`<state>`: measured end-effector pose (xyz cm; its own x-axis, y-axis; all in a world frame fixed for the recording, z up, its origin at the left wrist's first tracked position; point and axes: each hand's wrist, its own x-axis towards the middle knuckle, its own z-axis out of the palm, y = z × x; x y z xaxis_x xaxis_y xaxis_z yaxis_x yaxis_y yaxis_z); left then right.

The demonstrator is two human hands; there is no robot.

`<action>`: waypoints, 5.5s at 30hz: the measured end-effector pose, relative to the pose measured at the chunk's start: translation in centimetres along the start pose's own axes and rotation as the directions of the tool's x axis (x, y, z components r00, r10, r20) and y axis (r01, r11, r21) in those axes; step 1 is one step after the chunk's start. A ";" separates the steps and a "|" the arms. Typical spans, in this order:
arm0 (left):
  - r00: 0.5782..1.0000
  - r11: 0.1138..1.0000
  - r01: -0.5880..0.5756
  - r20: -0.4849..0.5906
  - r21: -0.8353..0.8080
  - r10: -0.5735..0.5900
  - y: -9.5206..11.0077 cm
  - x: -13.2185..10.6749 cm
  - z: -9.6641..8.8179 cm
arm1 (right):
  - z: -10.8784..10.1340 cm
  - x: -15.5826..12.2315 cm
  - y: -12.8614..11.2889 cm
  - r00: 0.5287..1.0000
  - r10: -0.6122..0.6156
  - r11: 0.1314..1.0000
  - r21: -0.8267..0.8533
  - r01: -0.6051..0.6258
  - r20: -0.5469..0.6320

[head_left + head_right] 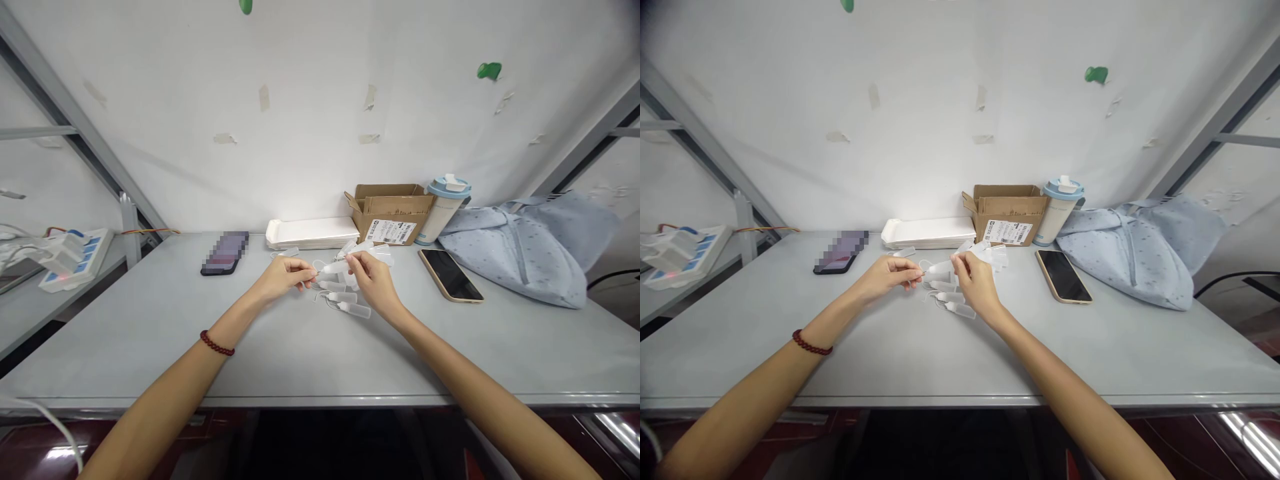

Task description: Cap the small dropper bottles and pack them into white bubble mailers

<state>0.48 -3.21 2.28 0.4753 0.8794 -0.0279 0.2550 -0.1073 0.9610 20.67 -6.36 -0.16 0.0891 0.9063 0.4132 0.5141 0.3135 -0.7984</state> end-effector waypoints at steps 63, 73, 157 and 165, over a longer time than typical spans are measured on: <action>1.000 0.991 0.015 -0.007 -0.134 -0.016 -0.6 0.2 0.1 | 0.1 -0.4 0.0 0.996 0.028 0.995 0.092 -0.036 0.086; 1.000 0.995 0.014 -0.001 -0.096 -0.014 -0.3 0.1 0.3 | 0.3 -0.4 0.1 0.995 0.029 0.996 0.084 -0.037 0.098; 0.990 0.969 0.142 -0.019 0.203 -0.141 -1.4 1.2 -2.3 | 0.8 -0.4 1.3 0.880 -0.406 0.824 -0.316 0.469 0.247; 0.991 0.990 0.129 -0.034 0.061 -0.127 -1.1 1.1 -2.1 | 0.8 -0.5 1.1 0.863 -0.439 0.808 -0.310 0.501 0.252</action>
<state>-1.10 -1.16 1.75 0.4100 0.9013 -0.1401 0.3647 -0.0212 0.9309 20.48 -6.25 -1.57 -0.3633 0.7156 0.5965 0.7243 0.6197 -0.3023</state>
